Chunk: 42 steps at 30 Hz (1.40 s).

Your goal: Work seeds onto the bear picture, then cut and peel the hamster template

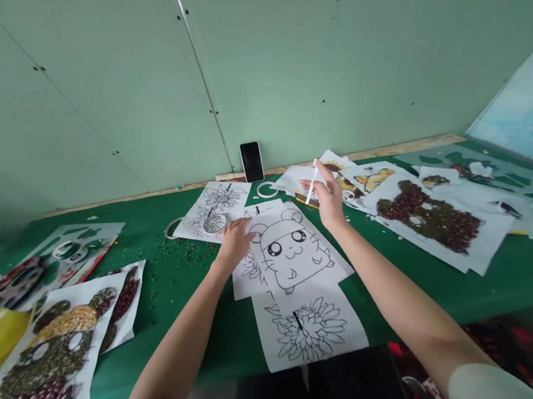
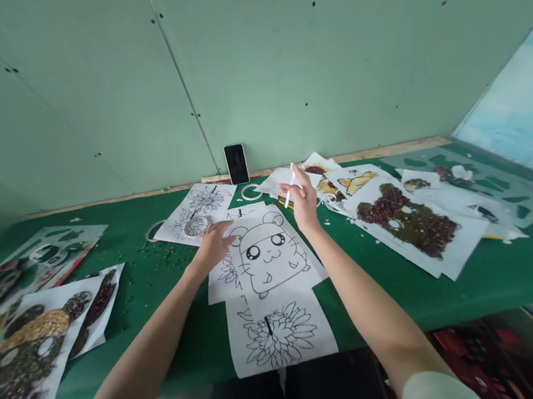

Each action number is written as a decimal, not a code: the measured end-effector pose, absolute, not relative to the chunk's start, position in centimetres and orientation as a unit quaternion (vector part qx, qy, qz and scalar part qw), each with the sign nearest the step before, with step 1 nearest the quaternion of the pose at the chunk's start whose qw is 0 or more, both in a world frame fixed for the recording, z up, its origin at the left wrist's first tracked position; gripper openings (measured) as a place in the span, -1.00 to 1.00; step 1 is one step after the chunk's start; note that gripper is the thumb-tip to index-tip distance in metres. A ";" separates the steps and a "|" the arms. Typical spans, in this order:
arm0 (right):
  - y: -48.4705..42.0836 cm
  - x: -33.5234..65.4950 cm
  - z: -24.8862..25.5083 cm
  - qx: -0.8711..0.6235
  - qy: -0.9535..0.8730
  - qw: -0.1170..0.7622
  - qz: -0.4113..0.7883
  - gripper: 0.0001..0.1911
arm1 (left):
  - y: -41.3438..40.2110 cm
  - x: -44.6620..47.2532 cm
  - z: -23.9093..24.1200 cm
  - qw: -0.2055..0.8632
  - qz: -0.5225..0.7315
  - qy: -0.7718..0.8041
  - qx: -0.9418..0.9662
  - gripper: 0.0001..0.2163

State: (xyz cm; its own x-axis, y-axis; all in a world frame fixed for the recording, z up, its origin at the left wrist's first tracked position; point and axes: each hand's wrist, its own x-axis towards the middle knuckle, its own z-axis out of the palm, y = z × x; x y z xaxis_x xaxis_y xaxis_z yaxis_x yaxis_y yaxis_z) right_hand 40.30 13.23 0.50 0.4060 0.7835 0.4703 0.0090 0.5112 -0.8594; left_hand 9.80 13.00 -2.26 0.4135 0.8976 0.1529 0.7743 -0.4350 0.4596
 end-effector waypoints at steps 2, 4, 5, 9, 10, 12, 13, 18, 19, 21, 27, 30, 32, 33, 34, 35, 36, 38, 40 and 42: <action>12.9 39.7 0.7 -0.407 -0.472 0.724 0.296 -0.31 | 13.6 9.2 -2.1 0.158 0.189 0.513 0.822 -0.61; 12.4 38.8 1.0 -0.399 -0.467 0.717 0.331 -0.31 | 13.9 8.9 -1.9 0.144 0.192 0.521 0.819 -0.62; 12.1 38.3 1.2 -0.394 -0.461 0.714 0.350 -0.30 | 14.0 8.8 -1.7 0.133 0.196 0.524 0.818 -0.63; 10.7 35.8 1.7 -0.366 -0.447 0.701 0.418 -0.24 | 13.2 9.5 -0.7 0.111 0.246 0.498 0.824 -0.68; 10.3 35.3 1.7 -0.360 -0.452 0.693 0.430 -0.22 | 12.8 9.9 -0.4 0.130 0.266 0.479 0.826 -0.71; 9.7 34.3 1.7 -0.354 -0.469 0.675 0.446 -0.20 | 12.0 11.0 0.1 0.213 0.301 0.441 0.818 -0.75; 9.4 33.9 1.6 -0.350 -0.478 0.667 0.453 -0.19 | 11.7 11.6 0.2 0.269 0.311 0.426 0.806 -0.74; 8.5 32.8 1.5 -0.336 -0.487 0.653 0.474 -0.14 | 10.9 13.3 -0.2 0.416 0.332 0.398 0.747 -0.70; 8.5 32.6 1.5 -0.339 -0.485 0.652 0.475 -0.13 | 10.8 13.4 -0.3 0.416 0.340 0.398 0.743 -0.71; 8.3 32.5 1.5 -0.346 -0.483 0.650 0.475 -0.11 | 10.7 13.5 -0.5 0.407 0.351 0.400 0.742 -0.73; 8.2 32.3 1.3 -0.337 -0.496 0.641 0.479 -0.09 | 10.3 13.7 -0.5 0.398 0.345 0.414 0.742 -0.75; 8.2 32.2 1.3 -0.343 -0.505 0.638 0.469 -0.05 | 10.1 13.9 -0.5 0.403 0.346 0.421 0.735 -0.75; 8.2 32.1 1.2 -0.353 -0.506 0.642 0.455 -0.01 | 10.0 13.9 -0.4 0.405 0.348 0.421 0.734 -0.75; 8.2 32.0 1.2 -0.359 -0.503 0.648 0.446 0.00 | 10.0 13.9 -0.4 0.404 0.351 0.419 0.734 -0.75; 8.3 32.0 1.2 -0.363 -0.496 0.655 0.438 0.01 | 10.0 13.9 -0.3 0.401 0.355 0.418 0.734 -0.75; 8.4 32.0 1.1 -0.366 -0.489 0.664 0.432 0.00 | 10.0 13.9 -0.2 0.397 0.360 0.417 0.735 -0.75; 8.5 32.0 1.1 -0.369 -0.481 0.671 0.427 -0.01 | 10.0 13.8 -0.2 0.391 0.363 0.417 0.736 -0.75; 8.7 32.2 0.9 -0.377 -0.471 0.678 0.421 -0.05 | 10.1 13.7 -0.1 0.380 0.367 0.420 0.738 -0.74; 9.0 32.4 0.7 -0.385 -0.467 0.681 0.413 -0.07 | 10.3 13.5 -0.1 0.370 0.366 0.426 0.741 -0.74; 9.3 32.6 0.5 -0.391 -0.465 0.685 0.402 -0.10 | 10.4 13.3 -0.1 0.364 0.368 0.430 0.740 -0.74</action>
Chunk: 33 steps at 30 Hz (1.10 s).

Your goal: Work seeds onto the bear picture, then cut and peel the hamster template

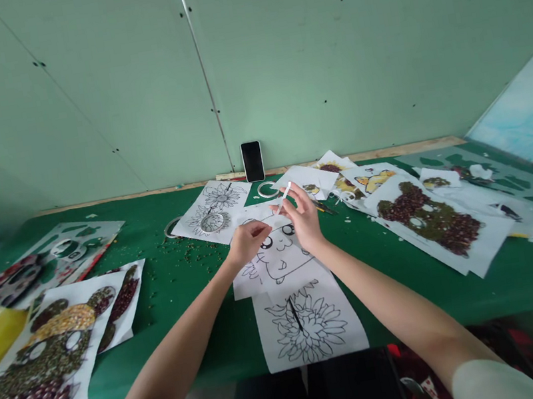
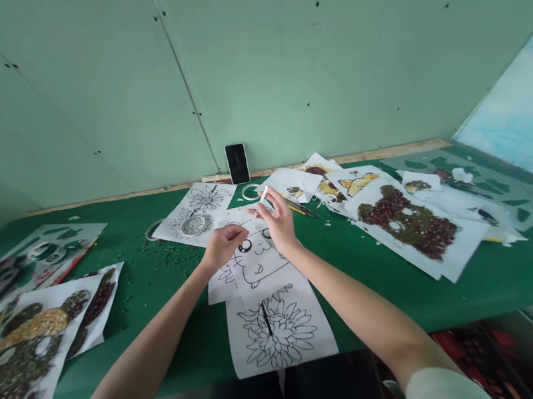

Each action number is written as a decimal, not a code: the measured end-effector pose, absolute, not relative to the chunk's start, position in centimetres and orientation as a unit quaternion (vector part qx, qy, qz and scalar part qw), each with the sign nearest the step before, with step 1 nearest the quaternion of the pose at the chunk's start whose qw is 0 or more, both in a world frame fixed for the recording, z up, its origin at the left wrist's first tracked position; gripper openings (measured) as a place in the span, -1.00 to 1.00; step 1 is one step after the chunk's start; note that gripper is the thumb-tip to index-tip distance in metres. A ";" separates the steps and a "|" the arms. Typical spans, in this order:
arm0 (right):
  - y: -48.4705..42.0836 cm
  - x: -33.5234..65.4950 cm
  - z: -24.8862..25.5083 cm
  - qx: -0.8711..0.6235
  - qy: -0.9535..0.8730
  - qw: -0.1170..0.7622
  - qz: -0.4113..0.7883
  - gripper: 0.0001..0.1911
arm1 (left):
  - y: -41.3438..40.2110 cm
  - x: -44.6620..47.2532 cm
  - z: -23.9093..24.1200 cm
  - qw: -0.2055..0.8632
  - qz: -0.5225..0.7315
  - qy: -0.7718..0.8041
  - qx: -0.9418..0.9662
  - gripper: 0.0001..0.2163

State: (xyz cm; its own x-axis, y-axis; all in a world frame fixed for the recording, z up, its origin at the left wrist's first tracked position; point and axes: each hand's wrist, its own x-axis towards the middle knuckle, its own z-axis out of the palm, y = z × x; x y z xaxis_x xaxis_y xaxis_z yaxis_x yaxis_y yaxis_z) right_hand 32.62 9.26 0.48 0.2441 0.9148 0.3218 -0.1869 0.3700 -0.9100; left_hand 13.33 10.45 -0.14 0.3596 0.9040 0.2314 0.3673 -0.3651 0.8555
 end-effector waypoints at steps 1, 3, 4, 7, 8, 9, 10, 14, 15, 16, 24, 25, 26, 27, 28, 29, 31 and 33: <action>9.4 32.7 0.4 -0.396 -0.465 0.685 0.397 -0.13 | 10.5 13.2 -0.1 0.364 0.371 0.430 0.738 -0.73; 9.6 32.9 0.2 -0.413 -0.462 0.683 0.386 -0.19 | 10.6 13.1 0.0 0.363 0.376 0.431 0.736 -0.73; 9.7 33.0 0.2 -0.421 -0.458 0.683 0.382 -0.20 | 10.7 13.0 0.1 0.363 0.378 0.431 0.735 -0.73; 9.9 33.1 0.0 -0.429 -0.439 0.693 0.376 -0.20 | 10.8 12.8 0.4 0.363 0.377 0.430 0.736 -0.73; 9.9 33.1 -0.1 -0.426 -0.435 0.699 0.375 -0.21 | 10.8 12.8 0.4 0.362 0.375 0.430 0.737 -0.73; 10.0 33.2 -0.2 -0.423 -0.432 0.704 0.373 -0.22 | 10.8 12.8 0.4 0.359 0.374 0.429 0.740 -0.73; 10.1 33.3 -0.3 -0.420 -0.430 0.709 0.369 -0.25 | 10.8 12.8 0.4 0.355 0.372 0.429 0.743 -0.74; 10.7 33.9 -0.6 -0.426 -0.418 0.729 0.335 -0.42 | 10.8 12.7 0.3 0.350 0.367 0.425 0.750 -0.74; 10.9 34.0 -0.7 -0.432 -0.409 0.734 0.328 -0.45 | 10.8 12.7 0.4 0.352 0.366 0.423 0.750 -0.75; 11.1 34.2 -0.8 -0.439 -0.398 0.738 0.324 -0.46 | 10.8 12.6 0.4 0.356 0.365 0.421 0.751 -0.75; 11.8 35.0 -1.1 -0.466 -0.350 0.749 0.314 -0.49 | 11.0 12.3 0.8 0.398 0.345 0.450 0.721 -0.72; 11.8 35.0 -1.2 -0.465 -0.352 0.751 0.309 -0.49 | 11.0 12.2 0.8 0.399 0.345 0.457 0.716 -0.71; 11.9 34.9 -1.3 -0.464 -0.354 0.753 0.304 -0.49 | 11.1 12.2 0.8 0.399 0.345 0.464 0.712 -0.70; 11.9 34.9 -1.4 -0.463 -0.354 0.755 0.300 -0.48 | 11.1 12.2 0.8 0.398 0.344 0.469 0.709 -0.69; 11.9 34.8 -1.5 -0.461 -0.353 0.758 0.298 -0.47 | 11.1 12.1 0.8 0.396 0.344 0.472 0.708 -0.69; 12.0 34.8 -1.5 -0.458 -0.352 0.759 0.299 -0.45 | 11.1 12.1 0.9 0.394 0.345 0.474 0.708 -0.69; 12.0 34.8 -1.7 -0.451 -0.349 0.762 0.307 -0.34 | 11.2 11.9 0.9 0.391 0.346 0.476 0.708 -0.69; 12.1 35.0 -1.8 -0.445 -0.347 0.761 0.320 -0.24 | 11.5 11.6 1.0 0.392 0.348 0.476 0.706 -0.70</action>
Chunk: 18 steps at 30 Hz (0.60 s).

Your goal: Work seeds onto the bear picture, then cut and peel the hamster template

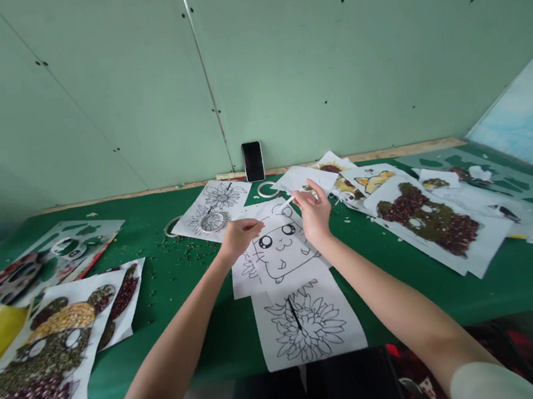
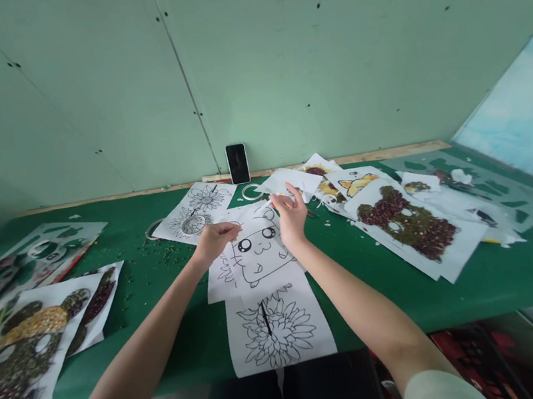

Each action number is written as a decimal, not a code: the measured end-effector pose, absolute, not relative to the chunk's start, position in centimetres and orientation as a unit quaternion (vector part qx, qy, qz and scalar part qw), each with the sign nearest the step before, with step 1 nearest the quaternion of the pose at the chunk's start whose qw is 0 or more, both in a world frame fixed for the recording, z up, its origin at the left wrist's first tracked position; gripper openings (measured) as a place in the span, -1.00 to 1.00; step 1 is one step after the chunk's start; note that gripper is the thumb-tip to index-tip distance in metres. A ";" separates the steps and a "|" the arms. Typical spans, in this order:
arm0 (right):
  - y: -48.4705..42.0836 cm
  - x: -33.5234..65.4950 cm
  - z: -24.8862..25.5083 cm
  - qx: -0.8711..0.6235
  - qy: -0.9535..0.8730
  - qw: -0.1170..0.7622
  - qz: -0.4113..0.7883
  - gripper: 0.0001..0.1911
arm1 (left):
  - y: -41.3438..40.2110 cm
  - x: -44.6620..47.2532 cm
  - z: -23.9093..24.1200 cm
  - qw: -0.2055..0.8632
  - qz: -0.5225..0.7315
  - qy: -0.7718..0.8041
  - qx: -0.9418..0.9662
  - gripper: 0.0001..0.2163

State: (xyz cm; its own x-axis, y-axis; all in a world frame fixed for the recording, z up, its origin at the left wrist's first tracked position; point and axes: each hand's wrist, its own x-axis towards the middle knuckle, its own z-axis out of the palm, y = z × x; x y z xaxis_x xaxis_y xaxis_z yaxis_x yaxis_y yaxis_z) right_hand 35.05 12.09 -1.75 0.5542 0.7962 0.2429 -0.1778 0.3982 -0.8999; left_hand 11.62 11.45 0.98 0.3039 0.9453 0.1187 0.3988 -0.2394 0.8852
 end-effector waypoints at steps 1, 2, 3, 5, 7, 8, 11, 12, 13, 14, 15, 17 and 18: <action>12.2 35.2 -1.8 -0.444 -0.349 0.757 0.328 -0.24 | 11.6 11.4 1.0 0.392 0.349 0.477 0.705 -0.71; 12.2 35.4 -1.8 -0.445 -0.353 0.752 0.335 -0.27 | 11.8 11.3 1.1 0.392 0.346 0.480 0.704 -0.72; 12.3 35.5 -1.9 -0.448 -0.358 0.745 0.341 -0.33 | 11.9 11.0 1.1 0.392 0.341 0.487 0.702 -0.73; 12.4 35.8 -1.9 -0.454 -0.369 0.731 0.352 -0.43 | 12.3 10.6 1.2 0.392 0.324 0.505 0.697 -0.75; 12.4 35.9 -1.8 -0.459 -0.377 0.721 0.356 -0.48 | 12.7 10.1 1.2 0.395 0.310 0.515 0.695 -0.74; 12.3 35.9 -1.7 -0.462 -0.381 0.718 0.356 -0.49 | 12.9 9.9 1.2 0.396 0.309 0.514 0.696 -0.73; 11.9 35.8 -1.4 -0.473 -0.398 0.705 0.347 -0.54 | 13.2 9.4 1.2 0.399 0.312 0.510 0.695 -0.73; 11.8 35.7 -1.4 -0.477 -0.405 0.702 0.341 -0.56 | 13.2 9.3 1.2 0.401 0.312 0.513 0.692 -0.72; 11.7 35.6 -1.4 -0.479 -0.411 0.699 0.337 -0.59 | 13.3 9.2 1.1 0.402 0.312 0.517 0.688 -0.72; 11.6 35.5 -1.4 -0.480 -0.417 0.696 0.334 -0.60 | 13.3 9.2 1.0 0.402 0.312 0.519 0.686 -0.72; 11.6 35.4 -1.5 -0.480 -0.423 0.694 0.331 -0.61 | 13.3 9.3 0.9 0.402 0.312 0.521 0.685 -0.72; 11.7 35.5 -1.8 -0.475 -0.440 0.692 0.320 -0.64 | 13.3 9.3 0.8 0.400 0.309 0.526 0.683 -0.74; 11.9 35.6 -1.9 -0.473 -0.447 0.694 0.308 -0.65 | 13.4 9.4 0.7 0.398 0.308 0.531 0.681 -0.75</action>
State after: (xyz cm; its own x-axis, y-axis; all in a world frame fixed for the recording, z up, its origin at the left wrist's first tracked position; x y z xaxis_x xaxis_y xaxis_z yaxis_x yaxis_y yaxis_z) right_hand 35.55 11.86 -1.93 0.4106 0.8502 0.3295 -0.0040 0.3630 -0.9318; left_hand 9.37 13.37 0.74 0.2458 0.9693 -0.0026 0.4784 -0.1189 0.8701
